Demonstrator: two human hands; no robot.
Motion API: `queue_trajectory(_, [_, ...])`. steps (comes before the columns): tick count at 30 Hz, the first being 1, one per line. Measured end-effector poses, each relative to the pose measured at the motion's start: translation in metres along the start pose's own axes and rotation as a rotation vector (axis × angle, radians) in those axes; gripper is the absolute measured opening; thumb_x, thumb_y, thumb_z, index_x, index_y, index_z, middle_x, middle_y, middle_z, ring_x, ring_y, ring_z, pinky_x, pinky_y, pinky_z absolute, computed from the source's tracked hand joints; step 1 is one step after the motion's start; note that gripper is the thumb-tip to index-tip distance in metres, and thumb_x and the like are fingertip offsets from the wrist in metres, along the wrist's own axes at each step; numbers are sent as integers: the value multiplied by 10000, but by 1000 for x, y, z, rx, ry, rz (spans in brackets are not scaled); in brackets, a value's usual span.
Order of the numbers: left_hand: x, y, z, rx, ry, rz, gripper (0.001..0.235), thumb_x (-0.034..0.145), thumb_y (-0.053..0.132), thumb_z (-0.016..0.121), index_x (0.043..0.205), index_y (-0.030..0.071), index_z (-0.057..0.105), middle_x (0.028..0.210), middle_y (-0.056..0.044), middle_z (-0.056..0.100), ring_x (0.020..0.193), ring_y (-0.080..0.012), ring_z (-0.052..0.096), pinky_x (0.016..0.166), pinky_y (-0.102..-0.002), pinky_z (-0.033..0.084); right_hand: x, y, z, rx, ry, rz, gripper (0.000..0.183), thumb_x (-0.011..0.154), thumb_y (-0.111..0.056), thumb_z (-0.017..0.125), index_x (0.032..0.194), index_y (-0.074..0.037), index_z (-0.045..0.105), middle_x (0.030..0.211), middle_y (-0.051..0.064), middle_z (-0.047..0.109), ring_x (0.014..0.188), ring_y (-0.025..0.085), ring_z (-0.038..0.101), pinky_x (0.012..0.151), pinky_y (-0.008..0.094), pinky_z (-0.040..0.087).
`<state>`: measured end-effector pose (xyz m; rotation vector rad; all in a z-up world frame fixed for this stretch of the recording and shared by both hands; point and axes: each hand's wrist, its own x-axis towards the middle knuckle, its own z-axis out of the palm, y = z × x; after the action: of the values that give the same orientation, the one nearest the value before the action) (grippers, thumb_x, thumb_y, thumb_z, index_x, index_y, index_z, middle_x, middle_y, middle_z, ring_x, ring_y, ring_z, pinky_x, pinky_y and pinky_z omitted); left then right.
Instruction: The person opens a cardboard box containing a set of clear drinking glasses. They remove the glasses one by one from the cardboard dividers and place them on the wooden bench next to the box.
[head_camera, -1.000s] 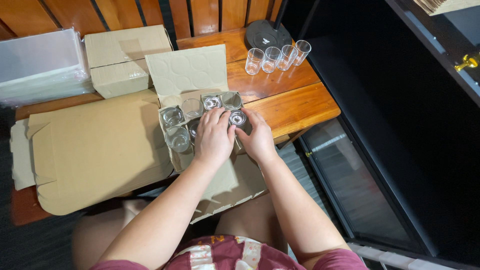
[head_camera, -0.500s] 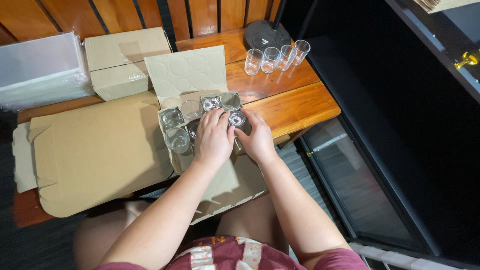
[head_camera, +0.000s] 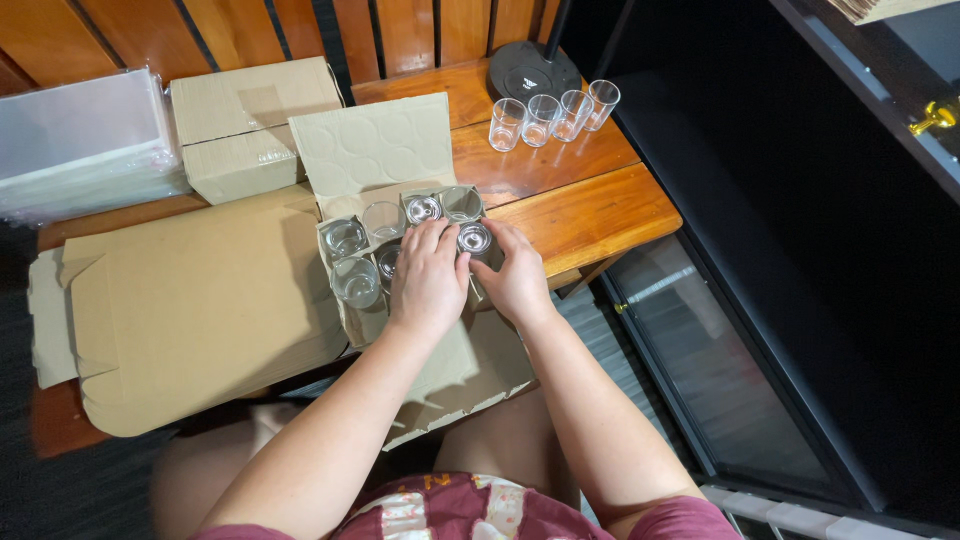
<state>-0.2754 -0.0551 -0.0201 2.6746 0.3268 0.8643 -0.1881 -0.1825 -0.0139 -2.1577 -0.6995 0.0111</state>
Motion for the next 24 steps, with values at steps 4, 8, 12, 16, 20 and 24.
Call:
queue_trajectory(4, [-1, 0, 0, 3, 5, 2, 418, 950, 302, 639, 1284, 51, 663, 1299, -133, 623, 1333, -305, 554, 1165, -487, 408, 0, -3, -1, -6, -11, 7, 665, 774, -141, 859, 1405, -149, 646, 1377, 100, 651, 1299, 344, 620, 1086, 443, 533])
queue_trajectory(8, [0, 1, -2, 2, 6, 8, 416, 950, 302, 636, 1278, 48, 664, 1292, -132, 622, 1326, -305, 557, 1162, -481, 407, 0, -4, -2, -2, -16, 15, 654, 775, -137, 851, 1397, -149, 649, 1375, 97, 650, 1305, 341, 615, 1086, 439, 535])
queue_trajectory(12, [0, 0, -1, 9, 16, 14, 418, 948, 306, 638, 1275, 46, 660, 1285, -134, 622, 1323, -305, 559, 1164, -478, 404, -1, -4, -2, 2, -19, 29, 659, 776, -128, 846, 1402, -153, 645, 1383, 87, 646, 1314, 330, 612, 1090, 426, 536])
queue_trajectory(16, [-1, -2, 2, 34, 23, 25, 420, 949, 321, 631, 1276, 60, 657, 1281, -123, 621, 1317, -297, 562, 1158, -473, 405, -1, -5, -2, 3, -25, 38, 662, 777, -137, 847, 1406, -159, 642, 1384, 87, 644, 1314, 329, 610, 1091, 430, 536])
queue_trajectory(20, [-1, -3, 4, 22, 18, 22, 432, 944, 321, 629, 1288, 61, 653, 1289, -125, 617, 1325, -302, 553, 1163, -476, 398, -1, -6, -3, 8, -22, 37, 660, 778, -133, 842, 1407, -160, 643, 1383, 92, 647, 1317, 333, 608, 1099, 436, 528])
queue_trajectory(24, [-2, -2, 4, 22, 18, 16, 429, 953, 321, 618, 1294, 63, 651, 1293, -123, 618, 1328, -301, 551, 1164, -480, 395, -1, -5, -1, 8, -17, 43, 660, 775, -137, 850, 1403, -160, 648, 1379, 90, 651, 1317, 327, 609, 1098, 428, 529])
